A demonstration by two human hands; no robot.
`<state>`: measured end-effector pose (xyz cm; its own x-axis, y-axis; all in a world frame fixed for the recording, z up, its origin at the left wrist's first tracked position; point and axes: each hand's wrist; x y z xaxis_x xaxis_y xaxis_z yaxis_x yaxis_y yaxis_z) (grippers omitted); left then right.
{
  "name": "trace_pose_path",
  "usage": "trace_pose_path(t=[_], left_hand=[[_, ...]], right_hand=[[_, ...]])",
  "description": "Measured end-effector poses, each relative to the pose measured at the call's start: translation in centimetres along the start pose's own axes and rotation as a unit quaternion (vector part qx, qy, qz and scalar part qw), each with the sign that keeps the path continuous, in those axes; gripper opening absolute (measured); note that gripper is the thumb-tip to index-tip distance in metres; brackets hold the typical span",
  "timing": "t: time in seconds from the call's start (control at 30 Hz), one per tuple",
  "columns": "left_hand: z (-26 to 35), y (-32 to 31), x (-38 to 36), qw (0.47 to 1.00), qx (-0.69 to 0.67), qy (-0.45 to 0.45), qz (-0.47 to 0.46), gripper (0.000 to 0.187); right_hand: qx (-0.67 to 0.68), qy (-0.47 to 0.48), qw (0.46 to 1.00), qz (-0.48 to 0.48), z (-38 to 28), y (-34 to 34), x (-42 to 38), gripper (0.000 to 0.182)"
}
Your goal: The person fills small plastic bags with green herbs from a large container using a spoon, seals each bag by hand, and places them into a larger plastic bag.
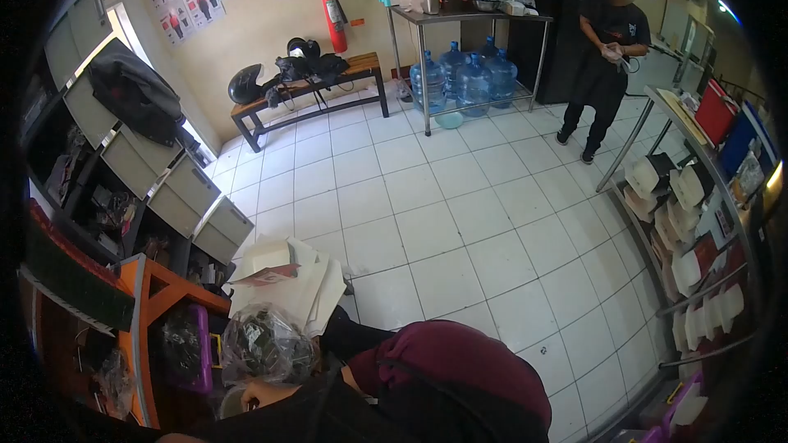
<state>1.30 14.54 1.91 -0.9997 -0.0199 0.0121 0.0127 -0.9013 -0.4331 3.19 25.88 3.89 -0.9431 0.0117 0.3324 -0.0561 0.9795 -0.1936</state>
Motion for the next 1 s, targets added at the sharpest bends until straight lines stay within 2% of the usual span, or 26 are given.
trace_pose_path(t=[0.1, 0.2, 0.27, 0.3, 0.33, 0.37, 0.4, 0.43, 0.47, 0.5, 0.57, 0.63, 0.73, 0.77, 0.83, 0.9, 0.93, 1.0], left_hand=[[0.3, 0.6, -0.3, 0.999, -0.046, 0.024, 0.000, 0.036], [0.8, 1.5, -0.4, 0.994, -0.097, 0.046, -0.004, 0.037], [1.6, 2.7, -0.6, 0.988, -0.141, 0.064, -0.002, 0.037], [2.1, 3.7, -0.7, 0.983, -0.171, 0.071, 0.005, 0.038], [2.6, 4.7, -0.8, 0.975, -0.208, 0.081, 0.019, 0.038], [2.9, 5.9, -1.0, 0.965, -0.243, 0.086, 0.039, 0.038], [3.0, 7.2, -1.1, 0.955, -0.282, 0.079, 0.055, 0.039], [2.1, 10.3, -0.9, 0.928, -0.361, 0.075, -0.049, 0.041], [2.0, 10.3, -1.1, 0.927, -0.350, 0.068, 0.119, 0.044], [2.2, 10.4, -1.6, 0.956, -0.269, 0.058, 0.096, 0.049], [2.2, 10.5, -2.1, 0.965, -0.244, 0.052, 0.081, 0.052], [2.7, 9.7, -3.2, 0.972, -0.196, 0.054, 0.119, 0.050], [2.6, 8.1, -3.4, 0.978, -0.126, 0.042, 0.161, 0.049], [2.3, 7.7, -3.3, 0.977, -0.115, 0.046, 0.172, 0.048], [2.0, 7.4, -3.5, 0.971, -0.115, 0.069, 0.200, 0.044], [2.3, 6.9, -3.5, 0.960, -0.116, 0.097, 0.235, 0.039], [2.2, 7.0, -3.5, 0.962, -0.108, 0.091, 0.231, 0.029], [1.8, 6.3, -3.9, 0.968, -0.088, 0.079, 0.222, 0.023]], right_hand=[[-0.009, 0.002, 1.000, -0.020, 2.6, 0.5, 0.8, 0.018], [0.005, -0.044, 0.999, -0.006, 5.0, 0.5, 0.7, 0.016], [0.040, -0.155, 0.987, -0.027, 6.4, 2.4, 0.7, 0.014], [0.010, -0.065, 0.998, 0.009, 8.4, 3.9, 0.9, 0.012], [-0.086, -0.143, 0.986, 0.009, 5.9, 6.5, 0.7, 0.014], [-0.003, -0.050, 0.998, -0.032, 11.3, 10.1, 1.5, 0.018], [-0.025, -0.109, 0.983, 0.142, 7.6, 10.1, 1.5, 0.019], [-0.061, -0.169, 0.935, 0.305, 2.0, 11.1, 1.5, 0.020], [-0.062, -0.086, 0.916, 0.386, -0.1, 12.3, 1.8, 0.021], [-0.155, 0.086, 0.859, 0.480, -1.9, 13.0, 2.7, 0.023], [-0.238, 0.242, 0.821, 0.459, -5.9, 12.4, 3.3, 0.022], [-0.288, 0.405, 0.766, 0.409, -9.3, 11.7, 4.4, 0.022], [-0.402, 0.334, 0.809, 0.270, -4.5, 11.5, 5.1, 0.030], [-0.441, 0.230, 0.843, 0.204, -1.6, 11.7, 5.1, 0.034], [-0.652, 0.113, 0.746, 0.076, 4.2, 11.9, 4.2, 0.037], [-0.635, 0.130, 0.757, 0.081, 3.7, 11.2, 2.9, 0.038], [-0.604, 0.123, 0.782, 0.090, 3.4, 11.0, 2.3, 0.039], [-0.516, 0.096, 0.842, 0.123, 2.8, 10.6, 1.1, 0.041]])
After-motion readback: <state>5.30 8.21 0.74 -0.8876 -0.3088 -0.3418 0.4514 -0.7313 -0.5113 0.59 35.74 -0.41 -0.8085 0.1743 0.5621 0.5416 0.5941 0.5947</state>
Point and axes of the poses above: each hand's wrist, its own x-axis towards the middle knuckle, its own y-axis out of the back of the hand, z = x × y, and after that the axes turned 6 degrees about -y, right-handed
